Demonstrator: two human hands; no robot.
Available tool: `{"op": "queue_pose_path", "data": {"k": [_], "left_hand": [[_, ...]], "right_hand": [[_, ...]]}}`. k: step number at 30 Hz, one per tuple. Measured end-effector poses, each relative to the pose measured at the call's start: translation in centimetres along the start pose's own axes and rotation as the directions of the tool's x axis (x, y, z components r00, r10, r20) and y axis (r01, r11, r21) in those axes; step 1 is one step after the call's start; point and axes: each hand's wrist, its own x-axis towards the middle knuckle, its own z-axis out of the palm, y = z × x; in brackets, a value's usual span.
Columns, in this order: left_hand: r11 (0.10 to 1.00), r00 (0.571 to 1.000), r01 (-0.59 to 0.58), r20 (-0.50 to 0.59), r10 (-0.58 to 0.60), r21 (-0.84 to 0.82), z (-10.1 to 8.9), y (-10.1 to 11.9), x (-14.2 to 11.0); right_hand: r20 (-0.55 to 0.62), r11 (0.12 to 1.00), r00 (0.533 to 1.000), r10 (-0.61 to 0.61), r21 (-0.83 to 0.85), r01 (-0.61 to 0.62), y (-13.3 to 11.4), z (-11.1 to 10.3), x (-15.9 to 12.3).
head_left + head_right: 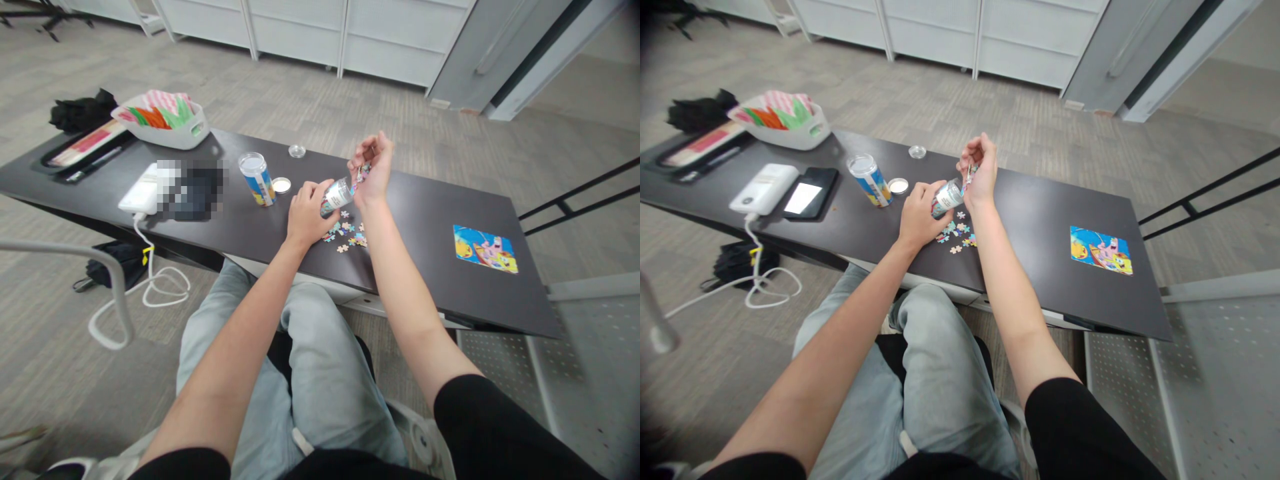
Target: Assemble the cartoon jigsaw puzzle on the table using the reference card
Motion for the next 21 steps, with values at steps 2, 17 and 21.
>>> {"op": "queue_pose_path", "data": {"k": [2, 17, 21], "left_hand": [[1.000, 1.000, -0.001, 0.001, 0.001, -0.002, 0.0, 0.0, 0.0], [0.999, 1.000, 0.014, -0.016, -0.015, -0.040, 0.2, 0.0, 0.0], [0.990, 0.996, 0.038, -0.078, -0.049, -0.139, 0.7, -0.9, 0.2]], "right_hand": [[0.046, 0.999, 0.999, 0.011, -0.051, -0.008, -0.1, -0.2, 0.1], [0.196, 0.946, 0.979, -0.050, -0.306, 0.110, -2.0, -0.3, -0.8], [0.244, 0.939, 0.965, -0.092, -0.302, 0.166, -1.8, -1.0, -0.1]]}}
